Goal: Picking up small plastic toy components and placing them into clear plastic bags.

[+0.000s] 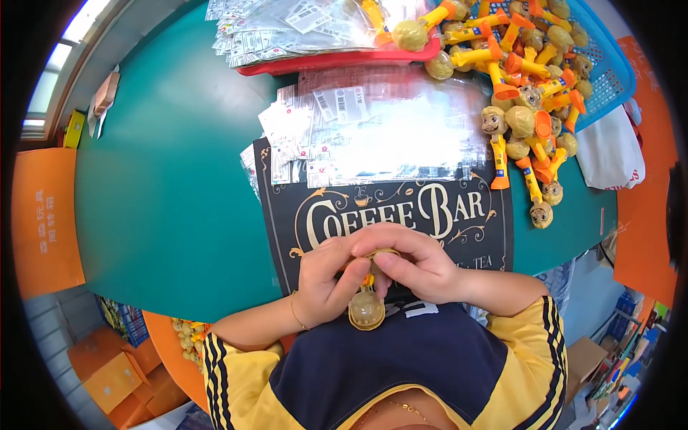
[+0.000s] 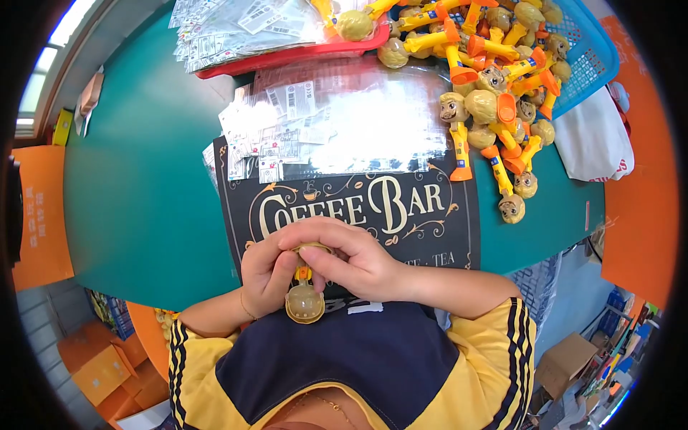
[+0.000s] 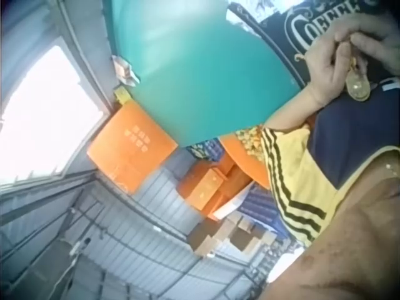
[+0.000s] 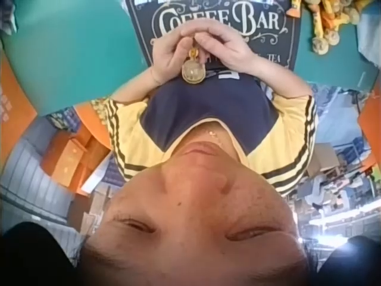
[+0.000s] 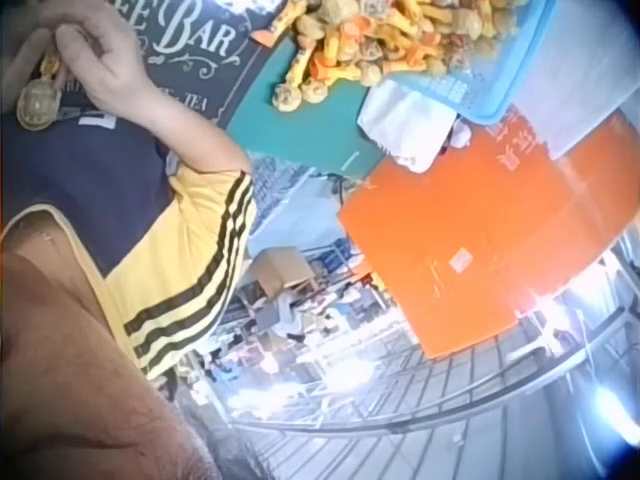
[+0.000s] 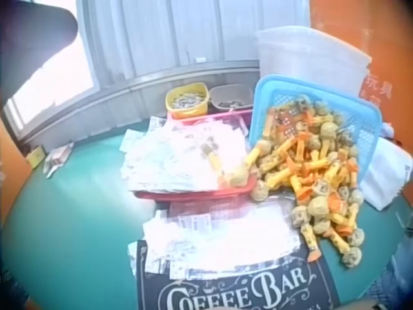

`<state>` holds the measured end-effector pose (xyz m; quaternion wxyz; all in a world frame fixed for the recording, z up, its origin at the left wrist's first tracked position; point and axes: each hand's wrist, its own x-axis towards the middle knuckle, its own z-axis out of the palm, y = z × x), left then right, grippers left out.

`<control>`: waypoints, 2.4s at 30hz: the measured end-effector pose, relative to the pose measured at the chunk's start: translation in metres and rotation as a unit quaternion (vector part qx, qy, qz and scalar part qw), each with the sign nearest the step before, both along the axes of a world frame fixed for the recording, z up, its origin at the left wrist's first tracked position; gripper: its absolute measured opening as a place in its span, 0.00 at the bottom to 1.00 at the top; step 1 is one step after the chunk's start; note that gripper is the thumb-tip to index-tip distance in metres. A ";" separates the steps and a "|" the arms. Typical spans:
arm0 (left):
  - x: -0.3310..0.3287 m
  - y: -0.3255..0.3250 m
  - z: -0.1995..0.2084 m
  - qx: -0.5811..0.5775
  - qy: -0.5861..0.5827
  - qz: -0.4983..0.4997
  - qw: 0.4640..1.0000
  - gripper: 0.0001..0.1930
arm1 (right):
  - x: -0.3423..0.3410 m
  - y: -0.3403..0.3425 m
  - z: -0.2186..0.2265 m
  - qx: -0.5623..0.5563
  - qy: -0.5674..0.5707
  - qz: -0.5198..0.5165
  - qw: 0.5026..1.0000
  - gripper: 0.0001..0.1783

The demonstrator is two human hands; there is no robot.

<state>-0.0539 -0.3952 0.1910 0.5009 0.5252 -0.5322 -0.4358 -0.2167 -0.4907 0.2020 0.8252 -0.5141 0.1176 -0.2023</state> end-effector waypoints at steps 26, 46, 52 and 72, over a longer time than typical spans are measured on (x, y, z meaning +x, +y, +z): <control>-0.021 -0.004 -0.012 0.059 0.292 0.025 0.954 0.20 | 0.003 -0.005 -0.011 0.021 0.030 -0.083 0.996 0.14; -0.012 0.002 -0.010 0.056 0.073 -0.180 0.979 0.14 | 0.007 0.012 -0.021 -0.116 -0.020 -0.051 0.992 0.16; -0.014 0.000 -0.013 0.012 0.038 -0.162 0.986 0.13 | 0.006 0.010 -0.020 -0.113 -0.004 -0.066 0.991 0.14; 0.018 -0.007 -0.004 0.195 0.292 -0.191 0.917 0.42 | -0.004 -0.021 -0.026 -0.313 -0.015 -0.035 0.949 0.52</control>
